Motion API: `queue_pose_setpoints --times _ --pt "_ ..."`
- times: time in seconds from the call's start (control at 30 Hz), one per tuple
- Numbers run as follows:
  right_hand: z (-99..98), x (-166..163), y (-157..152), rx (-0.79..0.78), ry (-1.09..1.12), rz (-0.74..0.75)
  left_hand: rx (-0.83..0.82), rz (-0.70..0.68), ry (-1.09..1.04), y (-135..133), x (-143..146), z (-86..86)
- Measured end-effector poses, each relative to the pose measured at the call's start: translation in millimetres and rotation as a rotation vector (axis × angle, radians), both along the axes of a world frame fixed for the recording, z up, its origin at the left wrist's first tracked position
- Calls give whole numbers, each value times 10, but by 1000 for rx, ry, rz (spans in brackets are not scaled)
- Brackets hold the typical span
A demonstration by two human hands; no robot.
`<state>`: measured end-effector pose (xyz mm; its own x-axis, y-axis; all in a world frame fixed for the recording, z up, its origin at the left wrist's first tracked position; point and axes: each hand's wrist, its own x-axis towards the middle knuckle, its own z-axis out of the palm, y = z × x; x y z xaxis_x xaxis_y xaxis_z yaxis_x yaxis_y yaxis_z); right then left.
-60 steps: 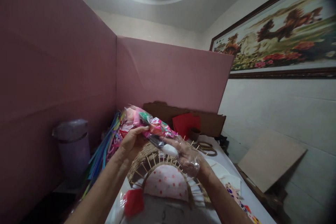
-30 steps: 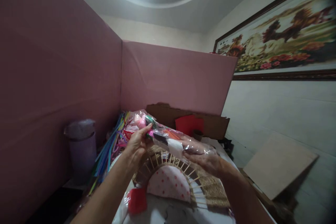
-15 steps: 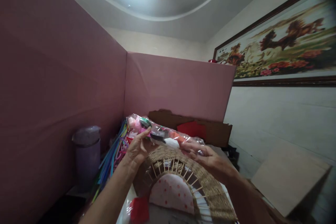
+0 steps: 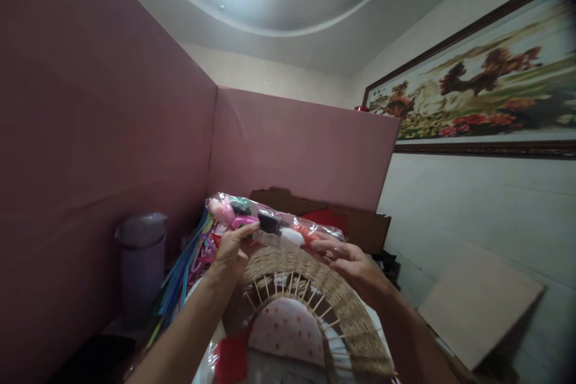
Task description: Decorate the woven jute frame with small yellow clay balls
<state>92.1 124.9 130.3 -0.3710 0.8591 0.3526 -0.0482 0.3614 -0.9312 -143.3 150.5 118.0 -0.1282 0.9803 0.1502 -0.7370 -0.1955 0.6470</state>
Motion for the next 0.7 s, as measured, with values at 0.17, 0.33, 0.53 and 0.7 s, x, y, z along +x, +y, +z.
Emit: queue_pose_setpoints --times 0.17,0.33,0.53,0.7 --pt "33 70 44 -50 69 -130 -83 22 -84 38 -63 40" --pt "47 121 78 -133 226 -347 -89 59 -141 60 -92 49" --pt "95 125 57 -153 386 -457 -109 57 -196 73 -81 30" --pt "46 159 82 -101 410 -451 -159 103 -277 135 53 22"
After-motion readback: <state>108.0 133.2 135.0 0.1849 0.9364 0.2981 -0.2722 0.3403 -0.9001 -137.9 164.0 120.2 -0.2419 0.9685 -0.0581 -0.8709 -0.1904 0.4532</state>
